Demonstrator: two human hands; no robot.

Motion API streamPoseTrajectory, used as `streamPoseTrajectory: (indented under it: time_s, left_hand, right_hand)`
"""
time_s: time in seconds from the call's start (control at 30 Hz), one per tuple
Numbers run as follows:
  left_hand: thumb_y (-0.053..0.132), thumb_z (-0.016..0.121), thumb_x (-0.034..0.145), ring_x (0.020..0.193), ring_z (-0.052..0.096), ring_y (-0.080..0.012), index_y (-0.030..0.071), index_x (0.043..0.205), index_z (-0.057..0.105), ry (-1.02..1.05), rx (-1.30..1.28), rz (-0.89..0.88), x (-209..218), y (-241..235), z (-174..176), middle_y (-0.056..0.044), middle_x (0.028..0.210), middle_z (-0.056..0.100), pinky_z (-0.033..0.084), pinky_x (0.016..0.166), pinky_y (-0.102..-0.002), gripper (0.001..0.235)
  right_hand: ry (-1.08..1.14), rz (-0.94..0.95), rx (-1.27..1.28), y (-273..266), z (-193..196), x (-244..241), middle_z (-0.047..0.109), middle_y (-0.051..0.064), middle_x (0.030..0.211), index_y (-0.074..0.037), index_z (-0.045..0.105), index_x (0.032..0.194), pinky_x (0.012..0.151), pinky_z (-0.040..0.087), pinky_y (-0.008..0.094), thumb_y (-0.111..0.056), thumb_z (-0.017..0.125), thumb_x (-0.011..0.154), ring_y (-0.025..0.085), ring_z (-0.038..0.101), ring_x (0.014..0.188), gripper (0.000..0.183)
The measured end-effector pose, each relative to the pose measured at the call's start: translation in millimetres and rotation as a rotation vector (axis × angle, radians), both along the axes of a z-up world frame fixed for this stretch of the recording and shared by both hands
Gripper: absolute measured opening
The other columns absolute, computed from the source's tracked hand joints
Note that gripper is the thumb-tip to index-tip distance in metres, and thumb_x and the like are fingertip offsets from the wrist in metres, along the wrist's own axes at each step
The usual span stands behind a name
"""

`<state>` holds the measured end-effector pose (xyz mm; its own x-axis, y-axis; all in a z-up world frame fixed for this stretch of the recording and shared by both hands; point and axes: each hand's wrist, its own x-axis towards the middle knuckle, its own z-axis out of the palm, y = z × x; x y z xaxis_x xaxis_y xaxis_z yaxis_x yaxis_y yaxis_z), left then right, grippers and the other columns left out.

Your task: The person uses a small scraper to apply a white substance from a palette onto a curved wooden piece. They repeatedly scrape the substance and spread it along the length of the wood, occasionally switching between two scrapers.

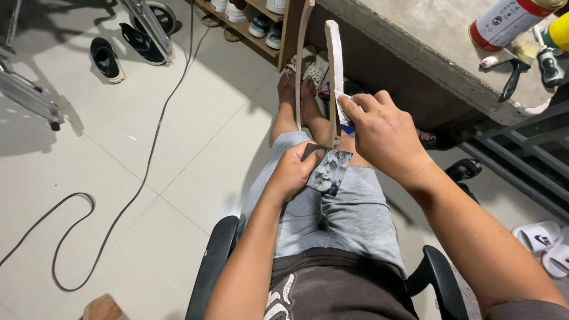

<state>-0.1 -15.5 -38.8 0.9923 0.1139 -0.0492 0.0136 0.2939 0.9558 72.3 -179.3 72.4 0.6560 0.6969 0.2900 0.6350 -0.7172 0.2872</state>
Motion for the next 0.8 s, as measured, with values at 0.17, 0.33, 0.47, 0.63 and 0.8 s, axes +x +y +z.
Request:
streamPoseTrajectory:
  time_s: [0.17, 0.33, 0.47, 0.63, 0.8]
  left_hand:
    - [0.011, 0.067, 0.092, 0.062, 0.047, -0.0058, 0.015, 0.083, 0.070, 0.009, -0.036, -0.009, 3, -3, -17, 0.007, 0.063, 0.055, 0.038, 0.058, -0.019, 0.010]
    - [0.009, 0.065, 0.093, 0.063, 0.047, -0.0055, 0.013, 0.083, 0.069, 0.016, -0.052, -0.031, 3, -1, -21, 0.007, 0.064, 0.054, 0.038, 0.058, -0.019, 0.011]
    - [0.010, 0.067, 0.092, 0.062, 0.048, -0.0054, 0.013, 0.085, 0.070, 0.035, -0.076, -0.061, 2, 1, -19, 0.007, 0.063, 0.055, 0.038, 0.057, -0.018, 0.008]
    - [0.011, 0.068, 0.090, 0.060, 0.050, -0.0062, 0.013, 0.085, 0.071, 0.067, -0.052, -0.105, 2, 7, -33, 0.006, 0.063, 0.055, 0.039, 0.056, -0.019, 0.006]
    - [0.012, 0.068, 0.090, 0.059, 0.052, -0.0068, 0.012, 0.086, 0.071, 0.100, -0.067, -0.120, 4, 9, -38, 0.005, 0.063, 0.057, 0.041, 0.054, -0.020, 0.005]
  right_hand:
    - [-0.045, 0.016, 0.014, 2, 1, -11, 0.069, 0.002, 0.109, -0.020, 0.066, 0.131, 0.060, 0.064, 0.034, -0.010, 0.061, 0.091, 0.018, 0.063, 0.101, 0.041]
    - [-0.107, 0.025, -0.002, 1, -7, -14, 0.068, 0.001, 0.109, -0.020, 0.066, 0.131, 0.060, 0.064, 0.032, -0.010, 0.060, 0.091, 0.017, 0.063, 0.100, 0.042]
    - [-0.129, 0.034, -0.004, 3, -8, -17, 0.067, 0.003, 0.109, -0.018, 0.065, 0.130, 0.058, 0.064, 0.031, -0.008, 0.060, 0.090, 0.018, 0.063, 0.099, 0.042]
    - [-0.116, 0.028, -0.010, 2, -12, -21, 0.066, 0.003, 0.111, -0.018, 0.063, 0.131, 0.057, 0.063, 0.031, -0.009, 0.058, 0.091, 0.018, 0.062, 0.100, 0.042]
    - [-0.123, 0.029, -0.006, 5, -9, -30, 0.066, 0.005, 0.112, -0.017, 0.063, 0.133, 0.056, 0.063, 0.031, -0.008, 0.060, 0.091, 0.019, 0.062, 0.101, 0.043]
